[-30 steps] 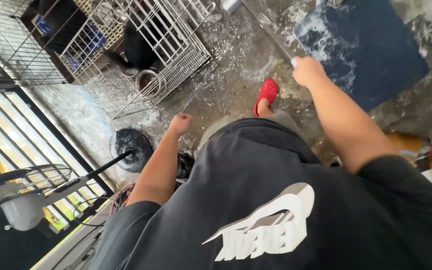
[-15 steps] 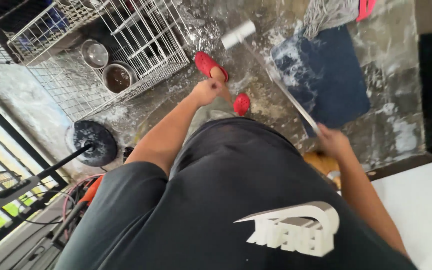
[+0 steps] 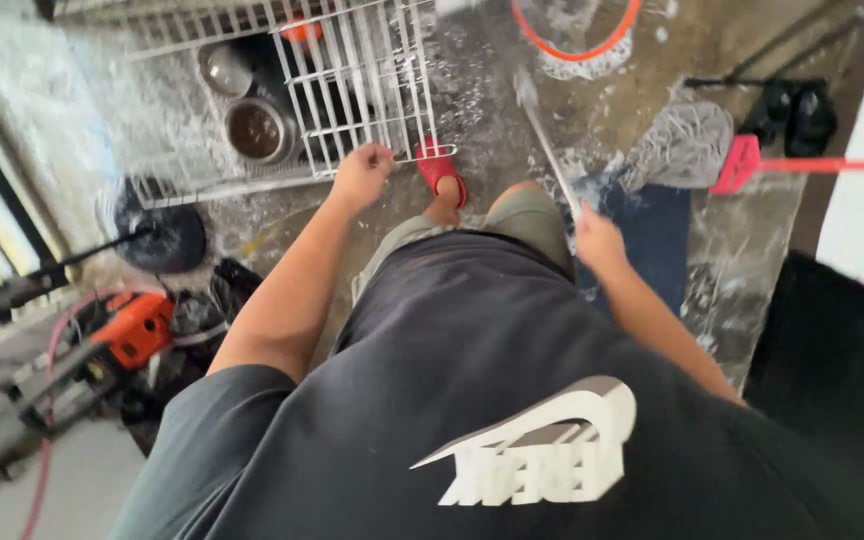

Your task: The person is scrubbing and cleaning a flooded or soapy utility floor with a brush.

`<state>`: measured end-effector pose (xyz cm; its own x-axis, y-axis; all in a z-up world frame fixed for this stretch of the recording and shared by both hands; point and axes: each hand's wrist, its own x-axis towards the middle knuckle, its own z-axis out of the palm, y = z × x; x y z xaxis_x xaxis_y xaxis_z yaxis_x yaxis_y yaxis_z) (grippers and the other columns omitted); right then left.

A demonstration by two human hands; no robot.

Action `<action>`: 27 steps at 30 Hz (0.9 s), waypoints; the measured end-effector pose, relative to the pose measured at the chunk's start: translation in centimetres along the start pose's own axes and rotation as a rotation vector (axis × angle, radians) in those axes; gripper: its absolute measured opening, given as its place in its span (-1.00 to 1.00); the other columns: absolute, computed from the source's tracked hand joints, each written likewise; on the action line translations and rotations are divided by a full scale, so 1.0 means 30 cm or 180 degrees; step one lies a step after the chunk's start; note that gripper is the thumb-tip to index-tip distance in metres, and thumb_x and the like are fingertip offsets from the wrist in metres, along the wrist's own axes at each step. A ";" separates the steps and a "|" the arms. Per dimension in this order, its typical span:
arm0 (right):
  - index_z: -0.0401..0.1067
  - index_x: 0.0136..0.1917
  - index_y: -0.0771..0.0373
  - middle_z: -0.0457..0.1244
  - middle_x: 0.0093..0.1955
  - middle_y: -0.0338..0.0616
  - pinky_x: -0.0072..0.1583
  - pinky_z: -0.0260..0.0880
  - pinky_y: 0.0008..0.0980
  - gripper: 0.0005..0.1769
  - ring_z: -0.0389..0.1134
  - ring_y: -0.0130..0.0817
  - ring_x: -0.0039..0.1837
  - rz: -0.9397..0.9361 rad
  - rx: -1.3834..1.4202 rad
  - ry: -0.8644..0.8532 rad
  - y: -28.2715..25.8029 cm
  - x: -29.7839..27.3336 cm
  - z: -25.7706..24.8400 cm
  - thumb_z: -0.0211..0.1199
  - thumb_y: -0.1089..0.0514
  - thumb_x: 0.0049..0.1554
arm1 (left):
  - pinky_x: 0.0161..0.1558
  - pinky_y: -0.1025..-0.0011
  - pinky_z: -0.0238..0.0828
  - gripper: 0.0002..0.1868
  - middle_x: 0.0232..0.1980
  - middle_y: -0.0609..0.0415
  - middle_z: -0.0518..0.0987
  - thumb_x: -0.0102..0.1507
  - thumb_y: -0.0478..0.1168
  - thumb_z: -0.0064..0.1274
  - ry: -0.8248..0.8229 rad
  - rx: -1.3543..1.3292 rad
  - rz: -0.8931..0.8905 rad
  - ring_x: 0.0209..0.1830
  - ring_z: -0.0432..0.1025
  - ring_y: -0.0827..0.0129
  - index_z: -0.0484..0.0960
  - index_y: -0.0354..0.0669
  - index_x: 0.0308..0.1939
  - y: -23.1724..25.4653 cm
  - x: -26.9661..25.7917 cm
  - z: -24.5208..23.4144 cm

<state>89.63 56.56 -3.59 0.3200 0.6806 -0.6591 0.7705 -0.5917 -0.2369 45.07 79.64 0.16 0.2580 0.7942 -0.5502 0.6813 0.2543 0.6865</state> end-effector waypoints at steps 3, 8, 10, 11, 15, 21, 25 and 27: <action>0.32 0.47 0.11 0.35 0.01 0.33 0.08 0.37 0.20 -0.50 0.38 0.34 0.06 -0.0650 -0.0004 0.0212 -0.271 0.393 -0.114 0.06 0.07 0.29 | -0.14 0.37 0.48 -0.73 -0.24 0.01 0.69 0.28 -0.13 0.11 0.0285 -0.0316 -0.0377 -0.25 0.56 0.31 0.68 -0.16 -0.01 0.006 -0.039 -0.044; 0.34 0.38 0.08 0.35 -0.04 0.11 -0.37 0.37 -0.02 -0.58 0.39 0.07 -0.25 -0.0917 -0.0008 0.0284 -0.585 0.926 -0.457 0.07 -0.02 0.29 | -0.10 0.40 0.49 -0.73 -0.20 0.06 0.70 0.28 -0.13 0.15 0.0741 -0.0463 -0.0461 -0.21 0.57 0.38 0.67 -0.20 -0.03 -0.001 -0.051 0.008; 0.35 0.42 0.00 0.37 -0.11 0.07 -0.37 0.28 -0.11 -0.58 0.32 -0.12 -0.31 -0.0723 0.0499 -0.0145 -0.671 0.983 -0.563 0.02 0.04 0.32 | -0.10 0.40 0.49 -0.73 -0.20 0.06 0.70 0.27 -0.13 0.15 0.0915 -0.0567 -0.0625 -0.21 0.57 0.38 0.67 -0.19 -0.03 0.100 -0.062 0.032; 0.36 0.47 -0.07 0.38 -0.17 0.04 -0.38 0.19 -0.20 -0.55 0.25 -0.31 -0.37 -0.0349 0.1011 -0.0531 -0.674 0.991 -0.619 -0.02 0.09 0.34 | -0.11 0.40 0.49 -0.73 -0.20 0.06 0.70 0.27 -0.13 0.16 0.0927 -0.0661 -0.0718 -0.22 0.57 0.38 0.67 -0.19 -0.04 0.155 -0.065 0.062; 0.31 0.47 -0.11 0.23 -0.24 -0.09 -0.43 0.19 -0.22 -0.55 0.18 -0.36 -0.48 -0.0130 0.1596 -0.0917 -0.492 0.928 -0.698 -0.04 0.09 0.34 | -0.12 0.39 0.48 -0.73 -0.21 0.04 0.69 0.27 -0.13 0.16 0.0814 -0.0664 -0.0779 -0.23 0.56 0.38 0.68 -0.18 -0.02 0.319 -0.013 0.207; 0.38 0.44 0.15 0.34 0.25 0.18 0.25 0.34 -0.18 -0.51 0.40 -0.01 0.26 -0.1104 0.0473 0.0045 0.180 0.813 -0.746 0.17 0.12 0.24 | -0.15 0.35 0.52 -0.72 -0.21 0.00 0.68 0.26 -0.14 0.11 0.0276 -0.0890 -0.0811 -0.27 0.58 0.31 0.66 -0.18 -0.02 0.538 0.242 0.404; 0.47 0.37 0.03 0.38 0.10 0.18 0.16 0.41 -0.05 -0.58 0.42 0.13 0.17 -0.1100 -0.0203 -0.0001 0.408 0.674 -0.867 0.15 -0.02 0.27 | -0.08 0.34 0.50 -0.73 -0.21 -0.04 0.69 0.24 -0.15 0.13 0.0351 -0.0700 -0.0378 -0.21 0.59 0.28 0.67 -0.20 -0.04 0.647 0.400 0.455; 0.47 0.38 -0.04 0.39 0.05 0.18 0.13 0.41 -0.01 -0.58 0.42 0.17 0.14 -0.0959 -0.0531 -0.0183 0.451 0.689 -0.900 0.13 -0.06 0.29 | -0.05 0.34 0.50 -0.72 -0.20 -0.04 0.69 0.23 -0.15 0.14 0.0455 -0.0691 -0.0239 -0.19 0.59 0.28 0.68 -0.21 -0.05 0.700 0.465 0.436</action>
<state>121.55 74.28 -1.15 0.0365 0.7858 -0.6174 0.9067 -0.2858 -0.3101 71.95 88.84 0.68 0.1023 0.8346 -0.5413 0.5279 0.4157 0.7406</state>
